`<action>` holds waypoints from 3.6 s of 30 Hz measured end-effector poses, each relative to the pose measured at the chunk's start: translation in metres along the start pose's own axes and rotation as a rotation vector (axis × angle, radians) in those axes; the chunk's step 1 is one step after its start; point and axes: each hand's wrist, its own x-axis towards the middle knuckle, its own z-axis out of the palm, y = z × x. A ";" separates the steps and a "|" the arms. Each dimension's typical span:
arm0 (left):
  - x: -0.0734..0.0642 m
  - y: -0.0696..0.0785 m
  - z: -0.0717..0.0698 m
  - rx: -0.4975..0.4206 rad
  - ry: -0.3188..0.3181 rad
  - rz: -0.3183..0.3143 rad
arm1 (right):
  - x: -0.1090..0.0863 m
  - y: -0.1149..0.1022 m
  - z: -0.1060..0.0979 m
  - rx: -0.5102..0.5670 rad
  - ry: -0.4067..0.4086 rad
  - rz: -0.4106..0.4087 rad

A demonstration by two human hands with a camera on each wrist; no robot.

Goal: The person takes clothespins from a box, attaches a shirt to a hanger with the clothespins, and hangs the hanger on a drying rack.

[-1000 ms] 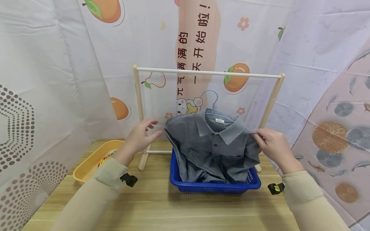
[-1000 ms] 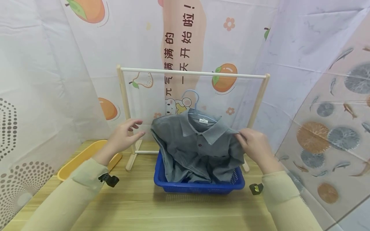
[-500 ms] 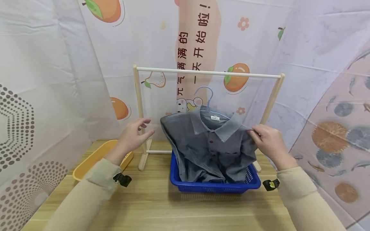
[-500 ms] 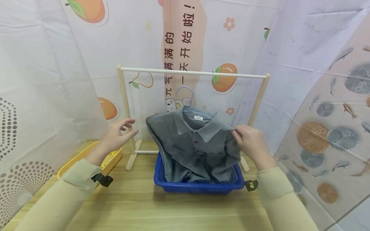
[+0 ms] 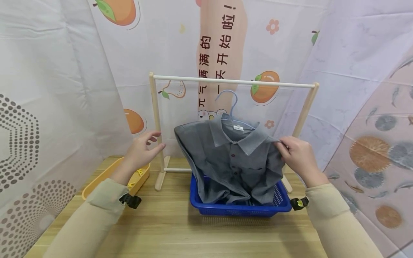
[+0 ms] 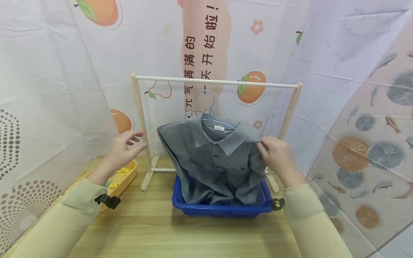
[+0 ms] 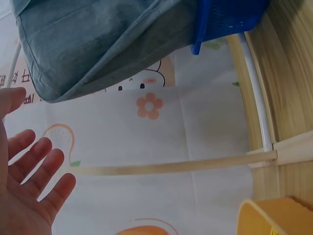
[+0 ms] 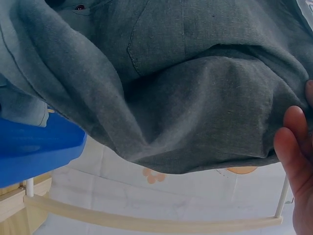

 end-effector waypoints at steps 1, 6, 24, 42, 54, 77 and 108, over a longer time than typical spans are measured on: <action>0.000 -0.001 -0.002 0.002 0.004 0.002 | 0.001 -0.001 0.000 0.003 0.002 -0.002; -0.003 -0.004 -0.011 0.006 0.027 -0.011 | 0.007 -0.003 0.003 0.012 0.019 0.000; -0.013 -0.025 -0.040 0.073 0.078 -0.059 | 0.024 -0.017 0.019 0.053 0.064 -0.017; -0.035 -0.051 -0.055 0.124 0.081 -0.116 | 0.024 -0.031 0.048 0.124 -0.038 -0.008; -0.044 -0.064 -0.064 0.136 0.050 -0.199 | 0.022 -0.036 0.066 0.145 -0.074 0.006; -0.053 -0.085 -0.073 0.212 -0.086 -0.327 | 0.016 -0.037 0.077 0.165 -0.071 0.019; -0.052 -0.140 -0.062 0.265 -0.340 -0.510 | 0.014 -0.031 0.080 0.181 -0.043 0.023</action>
